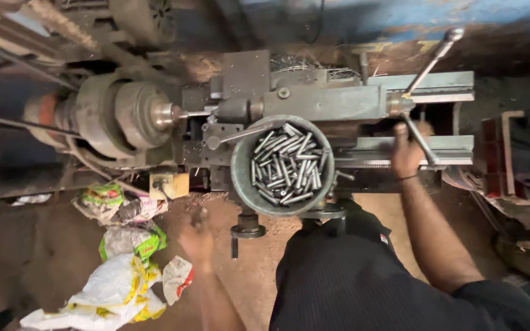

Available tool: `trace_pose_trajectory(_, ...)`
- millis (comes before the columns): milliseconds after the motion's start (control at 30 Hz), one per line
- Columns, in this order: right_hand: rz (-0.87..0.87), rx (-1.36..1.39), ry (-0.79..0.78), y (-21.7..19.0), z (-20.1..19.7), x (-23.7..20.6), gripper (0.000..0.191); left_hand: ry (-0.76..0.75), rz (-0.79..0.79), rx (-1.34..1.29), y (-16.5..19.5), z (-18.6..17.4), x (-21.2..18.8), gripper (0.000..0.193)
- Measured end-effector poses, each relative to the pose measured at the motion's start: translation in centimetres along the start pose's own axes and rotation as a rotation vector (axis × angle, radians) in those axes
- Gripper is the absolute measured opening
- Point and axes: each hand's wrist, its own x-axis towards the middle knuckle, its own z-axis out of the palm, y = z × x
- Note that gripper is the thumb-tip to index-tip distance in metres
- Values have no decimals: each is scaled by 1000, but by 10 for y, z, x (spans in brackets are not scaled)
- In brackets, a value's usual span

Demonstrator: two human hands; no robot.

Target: The person operates a lathe to machine small metal pin parts. They load a blank into the chuck, engage the spinning lathe, turn the handwheels to feed the cutting tool, then remove the finished part and drop it into a bowl filled with similar machined pins, repeating the cycle.

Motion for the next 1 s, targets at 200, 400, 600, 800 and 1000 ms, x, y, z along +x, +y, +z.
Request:
trace_pose_trajectory(200, -251, -26, -268, 20, -14, 61, 26, -287, -326, -725, -63, 55, -79, 40)
trace_pose_trajectory(400, -283, 127, -346, 18, 4, 78, 29, -402, -431, -597, -48, 70, -95, 49)
trace_pose_trajectory(600, -1, 188, -323, 30, 1, 50, 43, -410, -404, -581, -18, 50, -86, 76)
trace_pose_trajectory(800, 149, 193, -338, 31, 1, 36, 48, -393, -579, -572, 23, 53, -115, 102)
trace_pose_trajectory(1000, 137, 187, -308, 28, 0, 40, 47, -451, -527, -515, 5, 86, -99, 78)
